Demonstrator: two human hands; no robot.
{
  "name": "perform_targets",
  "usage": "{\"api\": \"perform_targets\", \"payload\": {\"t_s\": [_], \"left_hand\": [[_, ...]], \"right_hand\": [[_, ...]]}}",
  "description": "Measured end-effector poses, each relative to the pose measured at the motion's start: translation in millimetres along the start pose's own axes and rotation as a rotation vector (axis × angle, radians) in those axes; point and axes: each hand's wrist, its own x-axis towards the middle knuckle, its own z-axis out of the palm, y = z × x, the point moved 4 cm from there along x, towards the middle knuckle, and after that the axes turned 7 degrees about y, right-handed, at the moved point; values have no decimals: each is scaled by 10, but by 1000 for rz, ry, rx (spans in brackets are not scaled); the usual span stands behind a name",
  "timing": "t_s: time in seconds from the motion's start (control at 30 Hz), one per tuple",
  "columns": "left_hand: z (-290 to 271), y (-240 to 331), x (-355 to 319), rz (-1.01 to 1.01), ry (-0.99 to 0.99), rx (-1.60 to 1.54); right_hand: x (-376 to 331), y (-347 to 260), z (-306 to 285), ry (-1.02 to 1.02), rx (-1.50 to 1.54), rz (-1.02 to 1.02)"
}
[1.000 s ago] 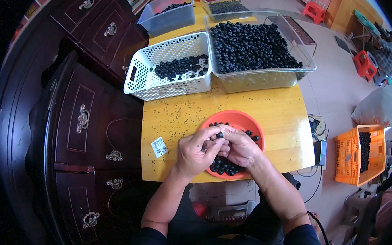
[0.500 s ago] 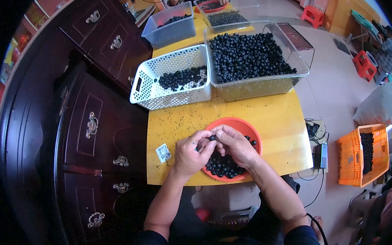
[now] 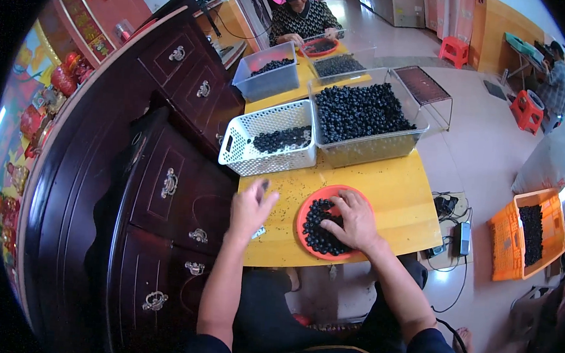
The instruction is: The person sorts small plastic parts by hand, transferring them from large plastic containers into smaller bowls and baskets.
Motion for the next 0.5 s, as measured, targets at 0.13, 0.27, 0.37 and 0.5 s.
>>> {"api": "perform_targets", "payload": {"t_s": [0.13, 0.27, 0.37, 0.5], "left_hand": [[-74, -459, -1133, -139, -148, 14], [-323, -570, -1956, -195, -178, 13], [-368, -679, -2261, -261, -176, 29], [-323, -790, -2375, -236, 5, -77]], "right_hand": [[-36, -86, 107, -190, -153, 14], [-25, -96, 250, -255, -223, 22], [-29, -100, 262, -251, -240, 41], [-19, -152, 251, -248, -242, 57]]}}
